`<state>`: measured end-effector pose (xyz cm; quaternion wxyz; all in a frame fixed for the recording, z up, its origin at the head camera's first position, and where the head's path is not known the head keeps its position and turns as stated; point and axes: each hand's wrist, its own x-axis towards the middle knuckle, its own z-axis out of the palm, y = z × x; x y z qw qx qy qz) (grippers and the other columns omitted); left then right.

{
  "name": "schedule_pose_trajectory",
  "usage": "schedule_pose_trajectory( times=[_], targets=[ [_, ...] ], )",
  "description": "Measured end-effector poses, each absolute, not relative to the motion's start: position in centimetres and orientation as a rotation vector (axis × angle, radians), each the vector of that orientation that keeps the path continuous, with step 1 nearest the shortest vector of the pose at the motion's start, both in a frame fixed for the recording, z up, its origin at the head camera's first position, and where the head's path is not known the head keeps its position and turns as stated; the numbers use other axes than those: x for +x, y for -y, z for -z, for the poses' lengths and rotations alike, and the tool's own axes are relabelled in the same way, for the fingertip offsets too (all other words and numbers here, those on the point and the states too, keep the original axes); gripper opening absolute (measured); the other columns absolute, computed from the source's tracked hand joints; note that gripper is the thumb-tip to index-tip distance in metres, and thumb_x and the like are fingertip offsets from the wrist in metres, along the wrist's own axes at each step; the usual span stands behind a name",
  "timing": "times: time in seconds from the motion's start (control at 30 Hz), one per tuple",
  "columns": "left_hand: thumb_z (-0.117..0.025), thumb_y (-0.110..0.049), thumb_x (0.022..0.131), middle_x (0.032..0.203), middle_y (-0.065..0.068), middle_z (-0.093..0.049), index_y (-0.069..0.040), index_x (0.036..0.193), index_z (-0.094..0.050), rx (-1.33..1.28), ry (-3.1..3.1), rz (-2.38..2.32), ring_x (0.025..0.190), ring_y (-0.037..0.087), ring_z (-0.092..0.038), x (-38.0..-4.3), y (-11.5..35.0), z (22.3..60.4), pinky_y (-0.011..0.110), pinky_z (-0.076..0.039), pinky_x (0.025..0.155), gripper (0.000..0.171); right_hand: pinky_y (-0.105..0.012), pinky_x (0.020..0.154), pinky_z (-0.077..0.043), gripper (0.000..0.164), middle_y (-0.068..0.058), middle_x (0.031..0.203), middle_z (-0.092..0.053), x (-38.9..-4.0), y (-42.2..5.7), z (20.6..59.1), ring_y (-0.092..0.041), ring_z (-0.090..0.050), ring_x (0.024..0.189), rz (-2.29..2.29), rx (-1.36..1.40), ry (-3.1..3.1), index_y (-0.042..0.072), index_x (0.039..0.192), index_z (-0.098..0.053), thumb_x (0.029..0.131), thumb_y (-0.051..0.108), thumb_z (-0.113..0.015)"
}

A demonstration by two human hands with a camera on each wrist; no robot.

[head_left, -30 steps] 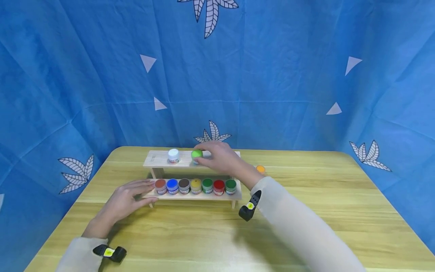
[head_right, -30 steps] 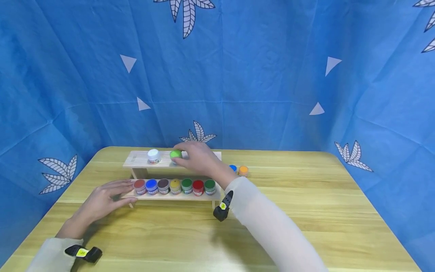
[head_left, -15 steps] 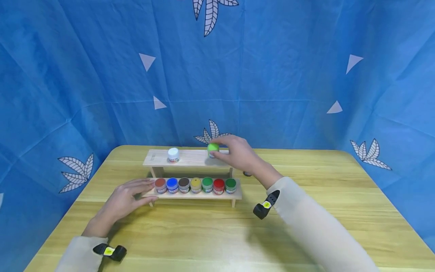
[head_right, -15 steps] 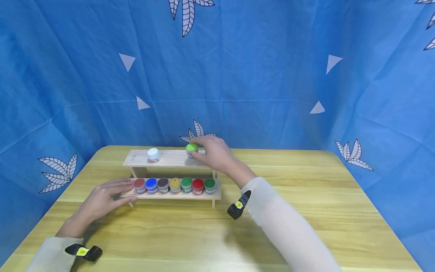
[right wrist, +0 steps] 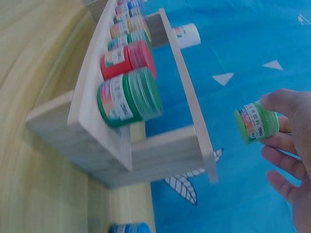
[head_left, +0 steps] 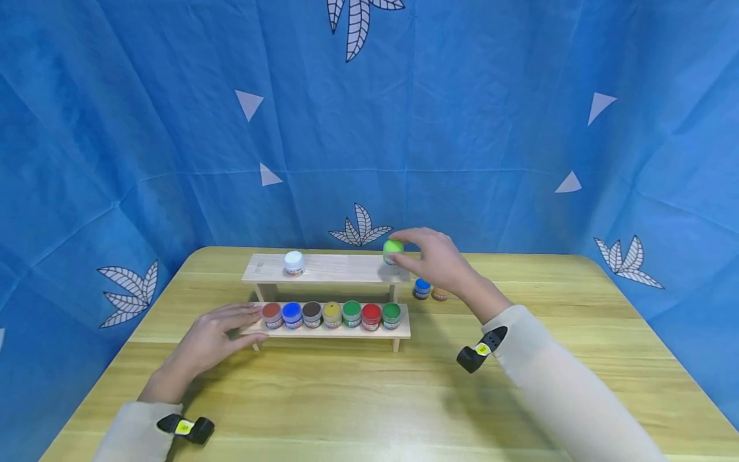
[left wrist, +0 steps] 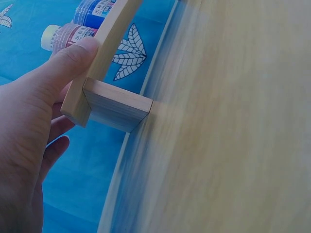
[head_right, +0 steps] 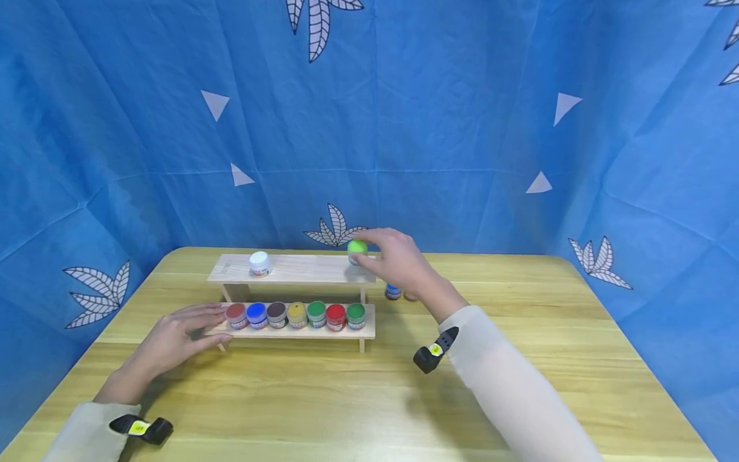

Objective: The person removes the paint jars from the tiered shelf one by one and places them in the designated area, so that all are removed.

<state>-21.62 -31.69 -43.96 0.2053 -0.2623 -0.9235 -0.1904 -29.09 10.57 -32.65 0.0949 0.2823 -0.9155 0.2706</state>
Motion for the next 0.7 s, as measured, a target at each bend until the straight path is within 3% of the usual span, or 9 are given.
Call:
schedule_pose_trajectory(
  times=[0.7],
  targets=[
    [-0.084,-0.036,0.076,0.117,0.008,-0.07,-0.007,0.111,-0.074,-0.746,2.547,0.507,0.107,0.033,-0.065,-21.7,31.7,44.1,0.053,-0.052,0.092,0.047,-0.056,0.103,-0.041,0.049,-0.011,0.129,-0.062,-29.7,-16.5,34.6,-0.032,-0.055,0.12,-0.807,0.654,2.78,0.007,0.131,-0.061,0.094,0.039,-0.066]
  ],
)
